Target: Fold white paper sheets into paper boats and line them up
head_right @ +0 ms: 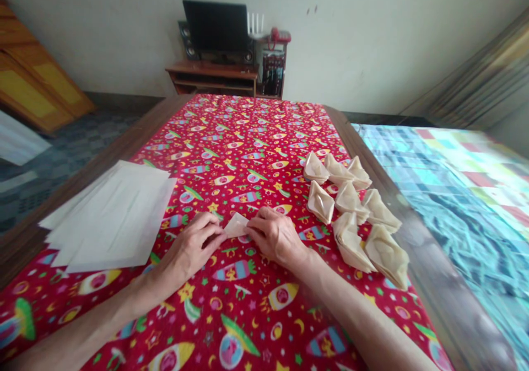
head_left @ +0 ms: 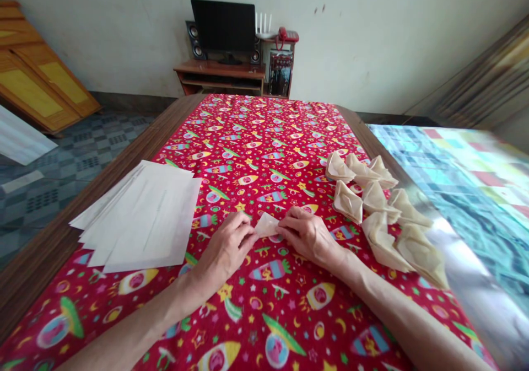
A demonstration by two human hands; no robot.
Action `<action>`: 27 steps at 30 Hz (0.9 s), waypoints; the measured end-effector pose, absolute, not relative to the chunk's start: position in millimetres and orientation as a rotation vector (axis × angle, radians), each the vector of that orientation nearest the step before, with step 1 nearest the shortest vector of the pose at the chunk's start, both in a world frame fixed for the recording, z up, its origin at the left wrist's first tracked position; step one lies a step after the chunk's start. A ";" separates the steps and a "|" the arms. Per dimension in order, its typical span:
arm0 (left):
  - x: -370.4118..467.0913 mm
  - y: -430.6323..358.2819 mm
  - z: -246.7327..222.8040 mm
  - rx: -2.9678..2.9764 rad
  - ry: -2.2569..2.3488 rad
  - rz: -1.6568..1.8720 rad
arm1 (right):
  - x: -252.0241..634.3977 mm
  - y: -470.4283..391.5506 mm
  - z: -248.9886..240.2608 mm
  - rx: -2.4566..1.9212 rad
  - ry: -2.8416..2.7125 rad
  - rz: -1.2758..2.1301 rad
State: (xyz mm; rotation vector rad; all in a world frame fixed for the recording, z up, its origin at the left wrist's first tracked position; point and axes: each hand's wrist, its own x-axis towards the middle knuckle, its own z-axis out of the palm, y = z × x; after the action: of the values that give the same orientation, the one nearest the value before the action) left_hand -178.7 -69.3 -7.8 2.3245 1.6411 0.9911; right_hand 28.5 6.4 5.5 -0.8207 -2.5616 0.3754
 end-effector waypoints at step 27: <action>-166.7 -75.3 15.3 2.766 1.679 0.152 | 11.7 5.7 10.0 -1.162 -2.606 0.095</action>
State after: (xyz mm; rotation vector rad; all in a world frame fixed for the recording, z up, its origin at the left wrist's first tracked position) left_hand -166.7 -75.3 15.3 2.7655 1.6788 0.1517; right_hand 11.7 5.7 10.0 -1.1618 -2.6057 0.0947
